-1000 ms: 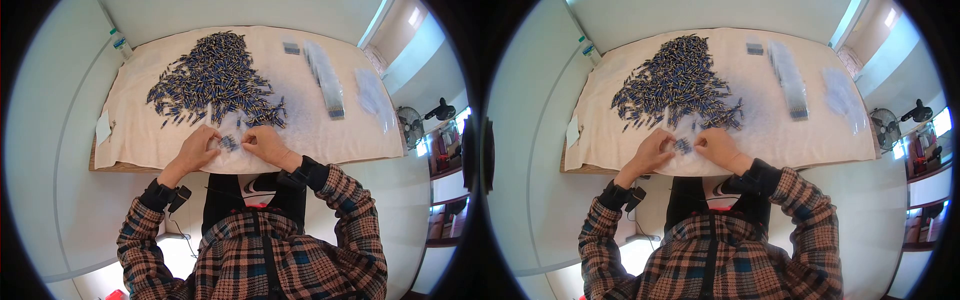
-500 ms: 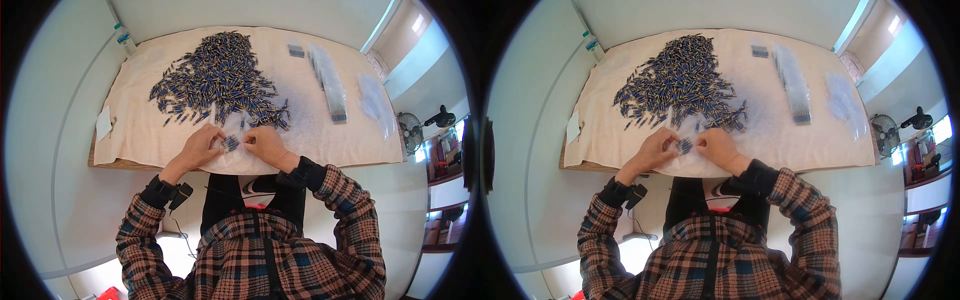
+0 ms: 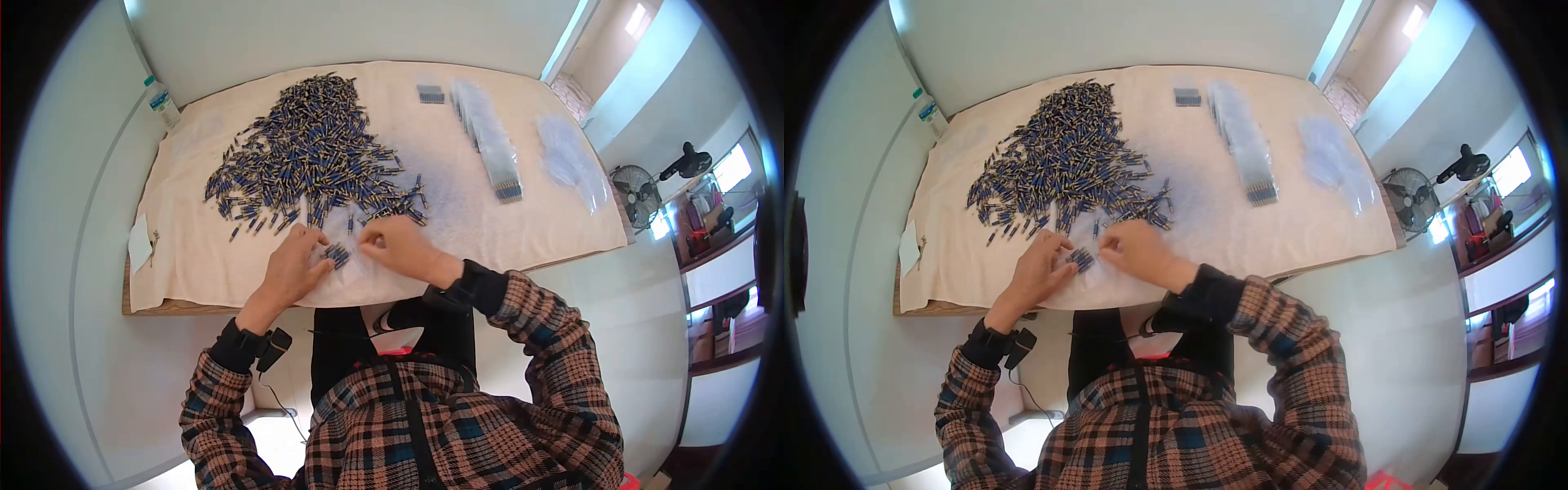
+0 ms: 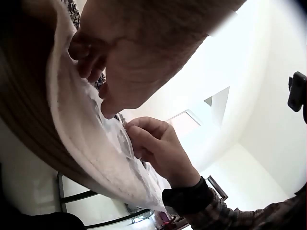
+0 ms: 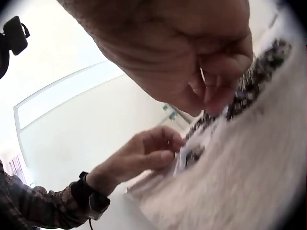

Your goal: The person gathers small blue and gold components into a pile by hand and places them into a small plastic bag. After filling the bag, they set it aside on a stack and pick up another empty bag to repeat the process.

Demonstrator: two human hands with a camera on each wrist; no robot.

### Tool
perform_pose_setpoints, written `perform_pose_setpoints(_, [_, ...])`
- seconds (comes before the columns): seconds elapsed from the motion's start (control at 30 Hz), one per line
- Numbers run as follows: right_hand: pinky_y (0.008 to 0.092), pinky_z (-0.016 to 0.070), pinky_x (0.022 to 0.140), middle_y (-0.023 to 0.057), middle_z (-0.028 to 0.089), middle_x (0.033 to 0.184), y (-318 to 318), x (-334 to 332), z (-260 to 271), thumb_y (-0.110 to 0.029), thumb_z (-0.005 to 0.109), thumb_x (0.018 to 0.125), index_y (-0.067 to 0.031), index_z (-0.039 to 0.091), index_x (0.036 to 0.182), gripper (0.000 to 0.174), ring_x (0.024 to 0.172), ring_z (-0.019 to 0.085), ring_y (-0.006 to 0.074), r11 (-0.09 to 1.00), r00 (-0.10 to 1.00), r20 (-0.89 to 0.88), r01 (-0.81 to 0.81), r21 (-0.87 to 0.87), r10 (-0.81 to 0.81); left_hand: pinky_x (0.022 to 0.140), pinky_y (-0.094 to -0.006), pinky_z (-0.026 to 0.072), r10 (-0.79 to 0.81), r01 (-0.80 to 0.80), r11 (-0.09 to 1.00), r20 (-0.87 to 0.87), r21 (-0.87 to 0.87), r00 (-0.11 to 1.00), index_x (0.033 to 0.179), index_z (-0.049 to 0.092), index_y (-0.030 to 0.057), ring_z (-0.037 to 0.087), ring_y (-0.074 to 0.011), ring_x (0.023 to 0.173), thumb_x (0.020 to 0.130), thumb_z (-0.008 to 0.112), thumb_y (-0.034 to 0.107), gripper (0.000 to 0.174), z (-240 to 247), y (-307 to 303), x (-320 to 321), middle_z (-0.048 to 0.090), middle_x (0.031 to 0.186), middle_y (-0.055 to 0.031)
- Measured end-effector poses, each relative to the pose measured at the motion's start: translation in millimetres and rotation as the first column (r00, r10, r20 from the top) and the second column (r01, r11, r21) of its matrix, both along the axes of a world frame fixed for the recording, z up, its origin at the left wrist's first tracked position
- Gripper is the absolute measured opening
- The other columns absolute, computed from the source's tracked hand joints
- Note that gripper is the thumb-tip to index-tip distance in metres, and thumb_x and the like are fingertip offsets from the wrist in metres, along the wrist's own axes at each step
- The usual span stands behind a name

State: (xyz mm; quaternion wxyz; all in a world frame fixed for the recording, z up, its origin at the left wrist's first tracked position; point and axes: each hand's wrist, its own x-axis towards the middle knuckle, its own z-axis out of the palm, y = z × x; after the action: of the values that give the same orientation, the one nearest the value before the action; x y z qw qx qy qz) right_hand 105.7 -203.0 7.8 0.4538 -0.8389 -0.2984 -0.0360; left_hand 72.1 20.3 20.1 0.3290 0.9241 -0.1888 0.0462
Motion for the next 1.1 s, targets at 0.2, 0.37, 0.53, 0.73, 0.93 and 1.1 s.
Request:
perform_pose_setpoints(0.2, [0.0403,0.0487,0.071,0.0158,0.065,0.084,-53.3,27.1,31.1,-0.02,0.074,0.066,-0.0064,0.063,0.097,0.035,0.081,0.062,0.0338,0.843,0.949,0.169,0.315,-0.436,-0.267,0.062,-0.0352,0.0465,-0.05,0.044,0.993,-0.048,-0.112,0.998,0.085,0.061,0.0011,0.058,-0.0275,0.066,0.071,0.072,0.013,0.022,-1.5,-16.8,42.1,0.06,0.072,-0.0116])
perform_pose_setpoints(0.37, [0.0437,0.048,0.076,0.0196,0.064,0.089,-46.0,47.1,-5.3,-0.018,0.075,0.063,-0.0047,0.061,0.104,0.045,0.086,0.06,0.0373,0.891,0.95,0.284,0.237,-0.388,-0.129,0.057,-0.0325,0.047,-0.121,0.11,0.982,0.063,0.155,0.991,0.08,0.063,-0.0004,0.061,-0.0236,0.06,0.068,0.075,0.02,0.026,-2.5,-60.5,67.9,0.064,0.069,-0.0122])
perform_pose_setpoints(0.53, [0.044,0.0475,0.076,0.0196,0.063,0.087,-17.7,64.3,-11.3,-0.014,0.074,0.061,-0.0015,0.06,0.103,0.046,0.086,0.059,0.0398,0.937,0.964,0.224,0.206,-0.283,-0.144,0.058,-0.0345,0.0484,-0.02,0.028,0.985,-0.045,0.172,0.999,0.077,0.063,-0.0012,0.061,-0.0241,0.06,0.065,0.076,0.022,0.029,-2.6,-68.5,72.8,0.063,0.068,-0.0128])
perform_pose_setpoints(0.73, [0.0333,0.0504,0.066,0.0153,0.064,0.083,2.2,80.7,-0.1,-0.003,0.067,0.068,-0.0006,0.06,0.102,0.034,0.075,0.063,0.0244,0.997,0.986,-0.164,0.014,0.073,-0.002,0.052,-0.029,0.0496,0.078,-0.125,0.963,-0.2,-0.237,0.977,0.091,0.06,-0.0056,0.062,-0.0172,0.059,0.074,0.071,0.01,0.026,-38.6,-48.0,95.3,0.064,0.073,-0.0107])
perform_pose_setpoints(0.93, [0.025,0.0494,0.062,0.0081,0.063,0.08,-17.8,86.7,11.4,-0.001,0.061,0.074,0.0007,0.059,0.106,0.033,0.071,0.06,0.0098,0.981,0.929,-0.37,0.059,0.184,0.014,0.042,-0.0249,0.0454,-0.097,-0.226,0.725,-0.422,-0.65,0.902,0.084,0.061,-0.0048,0.062,-0.0154,0.055,0.079,0.067,0.009,0.016,-12.5,-67.2,105.3,0.065,0.074,-0.0085])
perform_pose_setpoints(1.1, [0.0251,0.0491,0.063,0.0072,0.064,0.082,-36.5,90.7,-0.8,0.0,0.06,0.074,0.0025,0.058,0.106,0.032,0.073,0.06,0.011,0.958,0.945,-0.324,0.046,0.283,0.05,0.036,-0.0219,0.042,-0.094,-0.195,0.795,-0.435,-0.574,0.896,0.088,0.061,-0.0052,0.059,-0.0114,0.049,0.084,0.061,0.008,0.013,-12.7,-78.6,111.8,0.066,0.074,-0.0076])
